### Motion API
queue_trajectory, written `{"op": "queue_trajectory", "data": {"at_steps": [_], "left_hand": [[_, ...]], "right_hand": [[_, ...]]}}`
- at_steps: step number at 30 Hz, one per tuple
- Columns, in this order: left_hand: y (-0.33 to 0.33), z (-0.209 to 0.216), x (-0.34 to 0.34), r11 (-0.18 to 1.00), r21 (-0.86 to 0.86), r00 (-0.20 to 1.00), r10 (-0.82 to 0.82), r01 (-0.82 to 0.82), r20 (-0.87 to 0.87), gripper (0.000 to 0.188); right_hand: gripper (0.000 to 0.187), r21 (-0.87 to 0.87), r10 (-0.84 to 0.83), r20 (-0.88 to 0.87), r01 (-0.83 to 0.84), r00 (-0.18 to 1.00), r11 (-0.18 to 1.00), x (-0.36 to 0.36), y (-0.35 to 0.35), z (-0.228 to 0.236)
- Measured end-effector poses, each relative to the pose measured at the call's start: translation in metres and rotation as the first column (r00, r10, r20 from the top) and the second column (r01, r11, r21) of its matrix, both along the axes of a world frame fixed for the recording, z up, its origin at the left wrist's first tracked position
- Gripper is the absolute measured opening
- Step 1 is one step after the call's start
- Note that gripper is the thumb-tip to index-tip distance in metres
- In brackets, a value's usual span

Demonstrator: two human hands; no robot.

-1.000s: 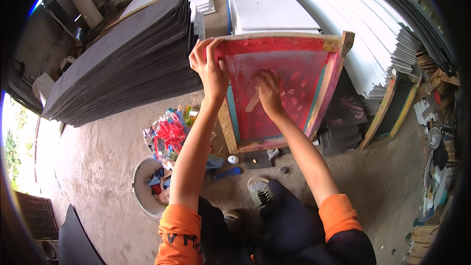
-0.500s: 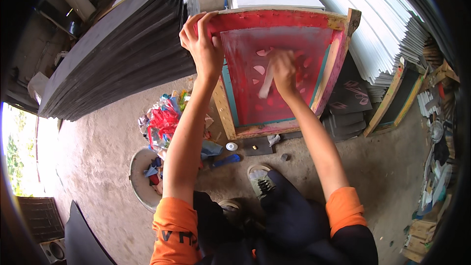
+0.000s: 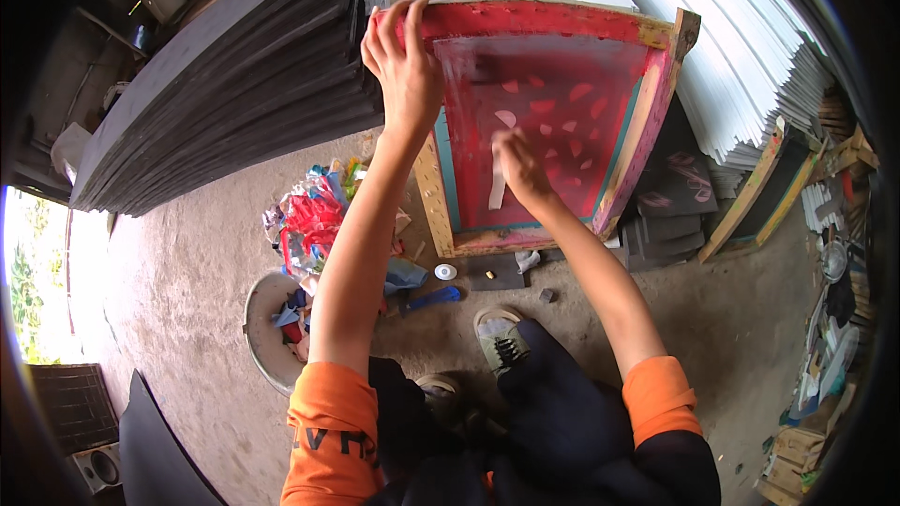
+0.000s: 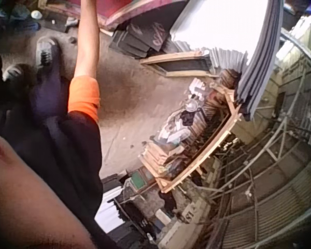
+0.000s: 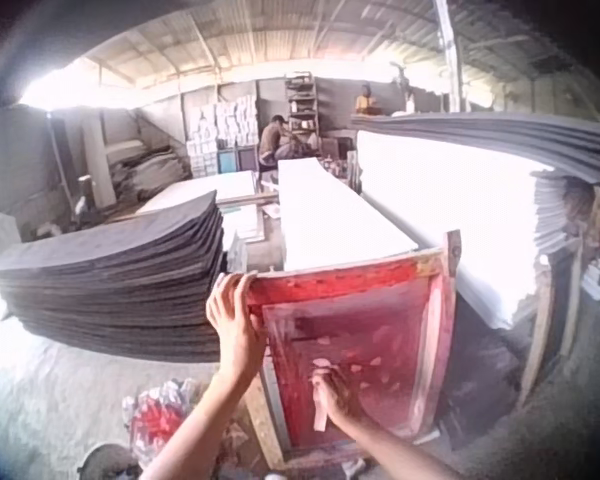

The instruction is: The person sits on the floor and applies strips of white tape to a red mesh screen frame. They tear pieces of tape and press them onto the mesh surface, smoothing them down with their fingers. The person occasionally switches to a blue cloth to wipe the screen surface.

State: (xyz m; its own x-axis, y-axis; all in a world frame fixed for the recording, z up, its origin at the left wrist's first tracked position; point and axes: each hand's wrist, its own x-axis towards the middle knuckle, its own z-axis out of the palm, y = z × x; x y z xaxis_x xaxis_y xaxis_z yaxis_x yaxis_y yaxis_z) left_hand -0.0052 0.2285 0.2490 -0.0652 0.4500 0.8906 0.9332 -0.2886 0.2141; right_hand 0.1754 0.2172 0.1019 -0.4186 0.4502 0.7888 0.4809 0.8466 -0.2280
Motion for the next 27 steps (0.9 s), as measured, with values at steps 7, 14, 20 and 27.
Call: {"op": "queue_trajectory", "data": {"at_steps": [7,14,20,27], "left_hand": [[-0.046,-0.01,0.0,0.947,-0.306,0.989,-0.128,0.099,-0.079,0.086],[-0.115,-0.031,0.007,0.779,-0.595,0.957,-0.286,0.2,-0.053,0.075],[-0.171,0.023,0.011,0.655,-0.408,0.77,-0.506,0.636,0.389,0.04],[-0.226,0.056,-0.026,0.813,-0.274,0.746,-0.266,0.514,0.61,0.031]], "right_hand": [[0.017,-0.57,-0.029,-0.134,-0.053,0.991,0.82,0.047,-0.047,-0.017],[0.019,-0.489,-0.11,-0.211,-0.007,0.971,0.872,0.032,-0.075,0.093],[0.023,-0.507,0.181,-0.385,-0.372,0.905,0.777,-0.008,-0.112,0.191],[0.023,-0.541,0.249,-0.444,-0.479,0.861,0.691,-0.048,-0.156,0.24]]}}
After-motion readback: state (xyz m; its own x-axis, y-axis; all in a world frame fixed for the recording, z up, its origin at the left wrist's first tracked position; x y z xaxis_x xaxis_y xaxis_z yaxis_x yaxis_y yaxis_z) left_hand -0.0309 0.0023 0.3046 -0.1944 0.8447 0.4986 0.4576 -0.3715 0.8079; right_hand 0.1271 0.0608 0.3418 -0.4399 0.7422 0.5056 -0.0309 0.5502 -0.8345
